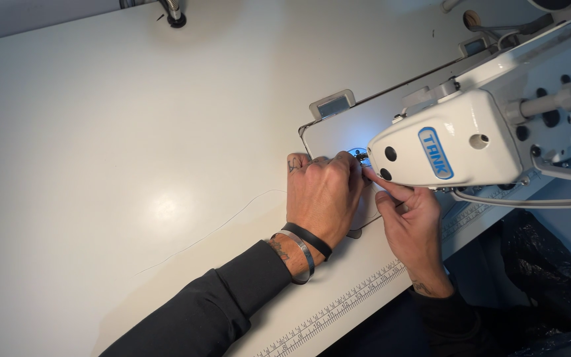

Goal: Threading an industrial sewing machine at a workstation.

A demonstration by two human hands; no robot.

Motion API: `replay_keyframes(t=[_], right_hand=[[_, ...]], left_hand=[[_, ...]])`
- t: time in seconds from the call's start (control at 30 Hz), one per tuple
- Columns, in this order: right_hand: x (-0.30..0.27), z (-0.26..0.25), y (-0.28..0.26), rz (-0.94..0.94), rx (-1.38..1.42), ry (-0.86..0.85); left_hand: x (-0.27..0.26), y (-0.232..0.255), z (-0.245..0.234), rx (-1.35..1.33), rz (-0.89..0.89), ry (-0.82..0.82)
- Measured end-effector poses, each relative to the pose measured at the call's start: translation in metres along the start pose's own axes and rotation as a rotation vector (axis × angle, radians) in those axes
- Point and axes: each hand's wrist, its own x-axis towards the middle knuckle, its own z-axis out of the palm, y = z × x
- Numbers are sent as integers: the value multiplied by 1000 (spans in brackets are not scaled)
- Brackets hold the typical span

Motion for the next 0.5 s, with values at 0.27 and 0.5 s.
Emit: replay_keyframes(t=[0.27,0.5], right_hand=[[-2,-3,-1,-20,-108,6],[-1,-5,16,-44,29,69]], left_hand=[[1,2,1,7,-2,3],[1,2,4,36,7,20]])
